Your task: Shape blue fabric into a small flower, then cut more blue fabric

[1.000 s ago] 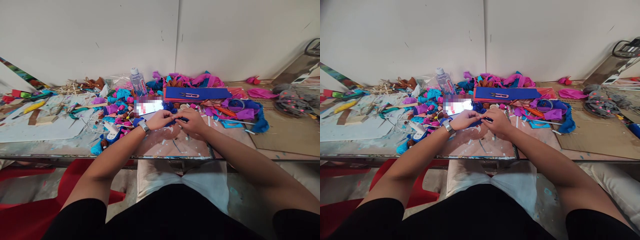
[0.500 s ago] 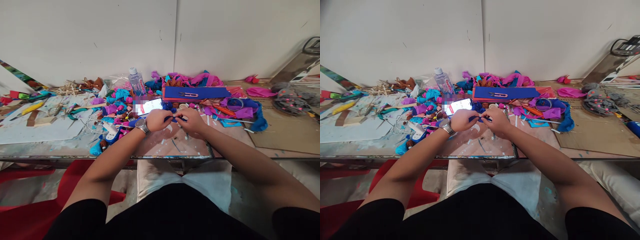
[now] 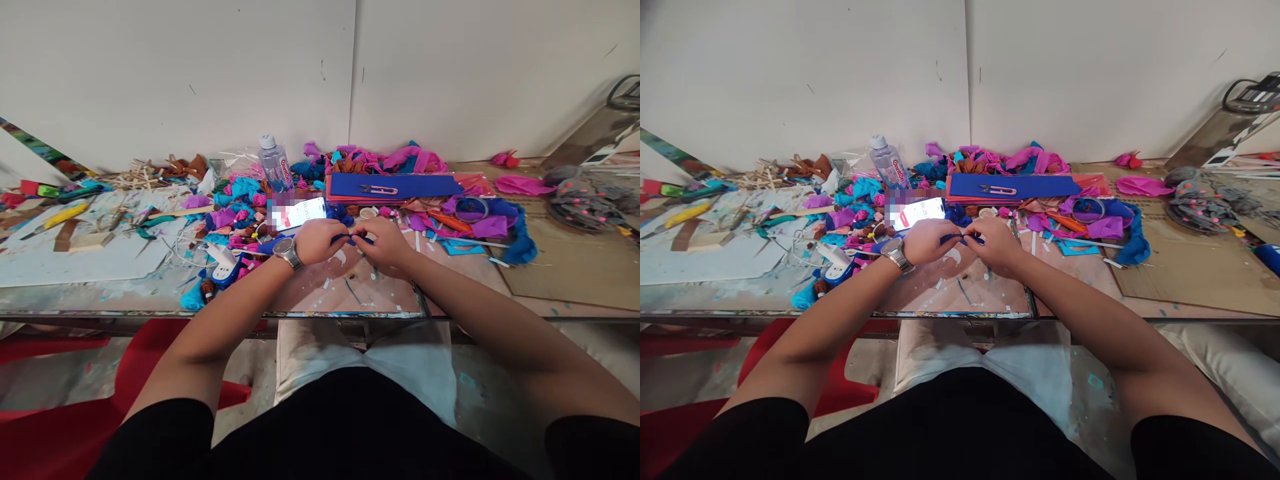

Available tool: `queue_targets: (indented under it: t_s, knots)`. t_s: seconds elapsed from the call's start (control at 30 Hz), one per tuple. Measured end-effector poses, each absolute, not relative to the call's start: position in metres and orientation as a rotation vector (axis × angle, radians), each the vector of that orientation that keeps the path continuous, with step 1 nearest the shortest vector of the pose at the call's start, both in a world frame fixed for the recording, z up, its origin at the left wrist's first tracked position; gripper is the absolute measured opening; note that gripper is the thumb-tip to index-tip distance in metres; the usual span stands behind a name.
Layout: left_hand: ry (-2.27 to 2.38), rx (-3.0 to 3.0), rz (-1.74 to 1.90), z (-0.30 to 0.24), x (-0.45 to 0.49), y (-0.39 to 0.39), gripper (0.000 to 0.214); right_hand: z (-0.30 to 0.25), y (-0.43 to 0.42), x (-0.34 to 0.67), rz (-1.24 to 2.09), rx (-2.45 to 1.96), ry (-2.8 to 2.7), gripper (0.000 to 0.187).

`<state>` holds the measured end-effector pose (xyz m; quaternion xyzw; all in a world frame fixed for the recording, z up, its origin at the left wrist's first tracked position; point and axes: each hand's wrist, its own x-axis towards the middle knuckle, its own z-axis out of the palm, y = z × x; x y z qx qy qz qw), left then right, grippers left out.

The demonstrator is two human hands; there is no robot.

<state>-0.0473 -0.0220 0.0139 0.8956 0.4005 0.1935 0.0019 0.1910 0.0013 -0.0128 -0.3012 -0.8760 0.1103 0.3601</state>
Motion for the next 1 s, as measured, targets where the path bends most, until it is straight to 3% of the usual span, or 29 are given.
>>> queue_targets:
  t_s: [0.43,0.63,1.0]
  knots:
    - [1.513,2.781,0.475,0.0147,-0.0481,-0.0213,0.044,-0.0133,0.0027,0.1909,0.239,-0.855,-2.247,0.012]
    - [1.483,2.780,0.400,0.0179,-0.0448,-0.0259,0.035,-0.0130,0.0011,0.1898,0.287,-0.781,-2.282,0.014]
    - [1.552,2.733,0.353,0.0194,-0.0421,-0.0287,0.041,-0.0128,0.0011,0.1900,0.286,-0.759,-2.294,0.015]
